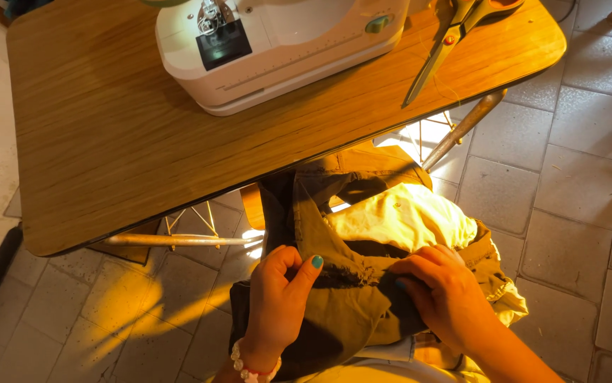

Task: Inspecting and preparing a garment for sewing at a workstation

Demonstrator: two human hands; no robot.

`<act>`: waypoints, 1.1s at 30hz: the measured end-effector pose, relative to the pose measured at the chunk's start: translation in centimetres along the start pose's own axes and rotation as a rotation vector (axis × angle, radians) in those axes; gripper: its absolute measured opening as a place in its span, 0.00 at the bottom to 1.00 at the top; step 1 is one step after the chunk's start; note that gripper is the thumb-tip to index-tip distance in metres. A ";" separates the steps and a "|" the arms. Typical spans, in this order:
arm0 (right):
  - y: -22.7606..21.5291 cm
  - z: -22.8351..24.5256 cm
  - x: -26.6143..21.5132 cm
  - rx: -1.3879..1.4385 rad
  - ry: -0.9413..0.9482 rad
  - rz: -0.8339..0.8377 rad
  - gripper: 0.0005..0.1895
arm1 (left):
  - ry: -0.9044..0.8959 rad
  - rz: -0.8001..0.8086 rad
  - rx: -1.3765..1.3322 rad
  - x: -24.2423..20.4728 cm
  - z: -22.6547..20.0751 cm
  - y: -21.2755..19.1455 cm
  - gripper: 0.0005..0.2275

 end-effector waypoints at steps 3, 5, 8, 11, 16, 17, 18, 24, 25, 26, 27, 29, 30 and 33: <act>0.1 -0.4 -0.3 -0.009 0.039 -0.031 0.08 | 0.090 -0.024 0.107 0.2 -0.7 -0.5 0.19; 0.3 -0.3 -0.1 -0.018 0.030 0.000 0.09 | 0.003 0.070 -0.040 0.3 -0.2 0.1 0.18; 0.1 0.2 0.3 -0.027 -0.020 -0.002 0.09 | -0.035 0.103 -0.065 0.1 0.0 0.4 0.24; 0.4 0.1 0.5 -0.023 -0.002 0.004 0.09 | -0.155 0.140 0.000 0.0 1.7 1.6 0.23; 0.4 0.3 0.6 0.010 0.009 0.004 0.08 | -0.166 0.158 -0.312 -0.3 2.3 2.7 0.07; 0.4 0.2 0.5 0.036 0.018 0.009 0.08 | -0.219 0.179 -0.535 -0.7 3.6 3.3 0.05; 0.4 0.1 0.5 0.034 0.019 0.007 0.08 | -0.218 0.180 -0.536 -0.7 3.2 3.1 0.05; -1.0 2.7 0.8 0.103 0.018 -0.013 0.11 | -0.143 0.164 -0.384 -1.2 1.4 2.1 0.18; -1.5 3.8 1.0 0.139 -0.075 -0.079 0.09 | -0.097 0.170 -0.391 -1.2 0.9 2.1 0.18; -2.0 4.9 1.0 0.174 -0.168 -0.144 0.09 | -0.052 0.175 -0.399 -1.2 0.4 2.1 0.18; -1.3 4.7 1.1 0.172 -0.169 -0.148 0.09 | -0.047 0.177 -0.399 -1.0 -0.3 2.3 0.18; 0.0 4.2 1.2 0.083 -0.107 -0.160 0.20 | -0.070 0.262 -0.655 -0.7 -2.0 3.2 0.05; -0.3 4.7 1.6 0.079 -0.108 -0.167 0.20 | -0.064 0.268 -0.655 -0.5 -2.1 3.4 0.05; -0.5 5.5 2.3 -0.026 -0.242 -0.174 0.03 | 0.060 0.231 -0.607 0.4 -2.5 4.0 0.07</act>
Point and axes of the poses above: each hand's wrist, its own x-axis towards the middle knuckle, its own y-axis out of the palm, z = x × y, the point moved 4 cm from there along x, towards the middle knuckle, and after that the axes turned 3 degrees about y, right-handed, at the moved point
